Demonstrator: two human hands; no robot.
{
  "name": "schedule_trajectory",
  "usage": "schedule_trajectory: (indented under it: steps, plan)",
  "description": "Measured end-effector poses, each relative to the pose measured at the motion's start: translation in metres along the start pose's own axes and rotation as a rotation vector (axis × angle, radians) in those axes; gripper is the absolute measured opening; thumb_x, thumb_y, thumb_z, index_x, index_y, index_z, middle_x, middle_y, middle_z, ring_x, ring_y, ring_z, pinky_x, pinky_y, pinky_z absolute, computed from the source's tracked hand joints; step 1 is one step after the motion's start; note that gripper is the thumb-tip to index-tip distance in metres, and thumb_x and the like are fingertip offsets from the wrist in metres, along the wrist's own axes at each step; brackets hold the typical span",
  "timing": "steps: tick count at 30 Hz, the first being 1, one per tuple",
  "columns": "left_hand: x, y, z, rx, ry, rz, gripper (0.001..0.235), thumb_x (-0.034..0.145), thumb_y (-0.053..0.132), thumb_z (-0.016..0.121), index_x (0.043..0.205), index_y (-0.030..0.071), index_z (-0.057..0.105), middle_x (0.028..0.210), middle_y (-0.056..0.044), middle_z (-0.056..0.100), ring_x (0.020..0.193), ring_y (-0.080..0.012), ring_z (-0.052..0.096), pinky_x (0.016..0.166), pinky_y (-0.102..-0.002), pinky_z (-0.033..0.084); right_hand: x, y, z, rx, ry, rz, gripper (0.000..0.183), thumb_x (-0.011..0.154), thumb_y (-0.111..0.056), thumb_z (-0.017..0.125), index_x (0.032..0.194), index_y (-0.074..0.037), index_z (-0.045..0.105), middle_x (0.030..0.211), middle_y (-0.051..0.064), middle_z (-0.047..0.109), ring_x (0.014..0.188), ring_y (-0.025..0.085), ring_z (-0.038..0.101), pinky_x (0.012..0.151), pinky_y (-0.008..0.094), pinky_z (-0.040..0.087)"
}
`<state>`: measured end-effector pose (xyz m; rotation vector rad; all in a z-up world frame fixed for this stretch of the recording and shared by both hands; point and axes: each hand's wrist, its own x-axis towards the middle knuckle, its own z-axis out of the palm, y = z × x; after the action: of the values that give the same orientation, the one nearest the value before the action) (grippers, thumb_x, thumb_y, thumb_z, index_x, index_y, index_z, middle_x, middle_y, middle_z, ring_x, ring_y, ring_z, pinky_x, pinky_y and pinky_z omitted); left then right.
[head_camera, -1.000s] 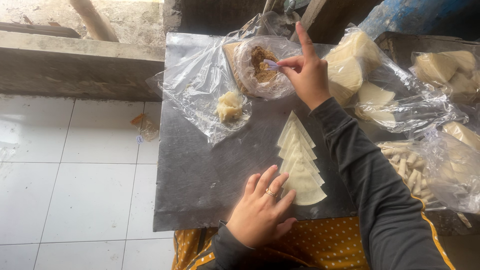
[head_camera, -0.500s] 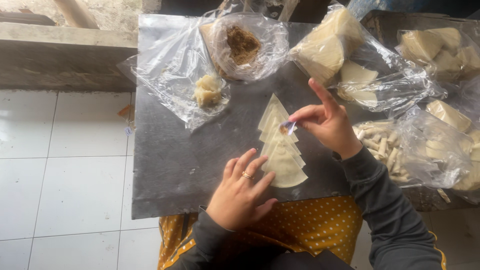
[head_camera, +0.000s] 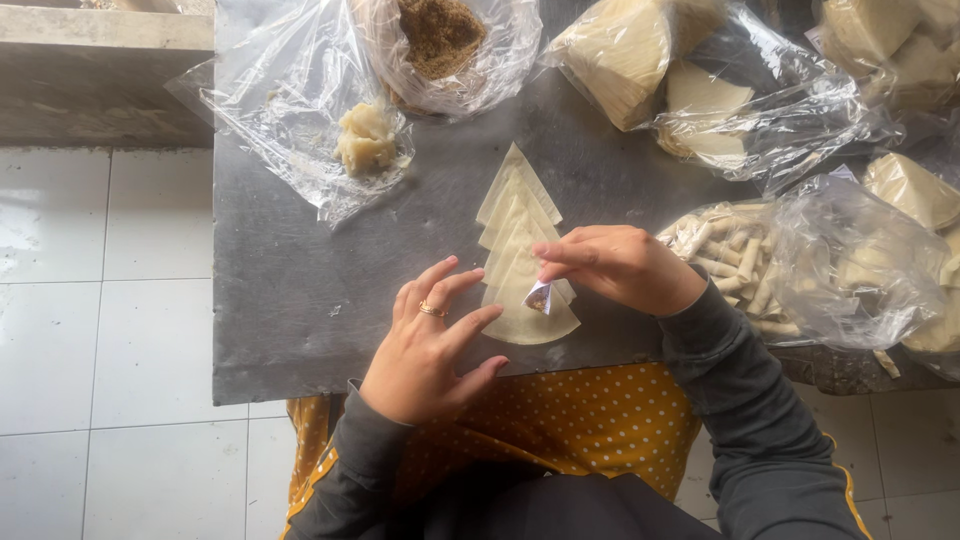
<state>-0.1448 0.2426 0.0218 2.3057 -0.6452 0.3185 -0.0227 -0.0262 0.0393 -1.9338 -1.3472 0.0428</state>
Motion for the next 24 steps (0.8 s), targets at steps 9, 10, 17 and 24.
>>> schedule_trajectory:
  steps: [9, 10, 17, 24]
  plan:
    - [0.0, 0.0, -0.002, -0.016, -0.009, -0.016, 0.049, 0.077, 0.03, 0.085, 0.121, 0.014, 0.07, 0.142, -0.014, 0.053, 0.144, -0.0387, 0.038, 0.113, -0.055, 0.035, 0.014, -0.028, -0.008, -0.197, -0.126, -0.188, 0.044, 0.084, -0.002, 0.069, 0.128, -0.009, 0.07, 0.099, 0.008, 0.073, 0.1, 0.025, 0.073, 0.082, 0.035, 0.062]
    - [0.0, 0.0, -0.002, -0.018, -0.007, -0.014, 0.048, 0.077, 0.03, 0.085, 0.12, 0.014, 0.07, 0.142, -0.013, 0.053, 0.144, -0.0387, 0.038, 0.113, -0.055, 0.035, 0.015, -0.031, -0.007, -0.239, -0.121, -0.208, 0.042, 0.085, -0.004, 0.069, 0.126, -0.01, 0.071, 0.1, 0.007, 0.073, 0.101, 0.025, 0.073, 0.083, 0.035, 0.061]
    - [-0.002, -0.003, -0.002, -0.039, -0.001, -0.017, 0.047, 0.078, 0.029, 0.084, 0.12, 0.014, 0.069, 0.144, -0.012, 0.051, 0.145, -0.0381, 0.038, 0.113, -0.054, 0.036, 0.016, -0.053, -0.006, -0.475, -0.127, -0.325, 0.039, 0.088, -0.011, 0.066, 0.126, -0.021, 0.072, 0.105, 0.007, 0.074, 0.101, 0.023, 0.072, 0.085, 0.034, 0.061]
    - [-0.005, -0.006, 0.001, -0.021, -0.003, -0.019, 0.048, 0.079, 0.031, 0.084, 0.122, 0.014, 0.069, 0.145, -0.013, 0.05, 0.145, -0.0386, 0.037, 0.113, -0.057, 0.035, 0.012, -0.061, -0.006, -0.629, -0.122, -0.441, 0.041, 0.092, -0.013, 0.066, 0.129, -0.03, 0.071, 0.104, 0.007, 0.074, 0.101, 0.02, 0.072, 0.089, 0.032, 0.06]
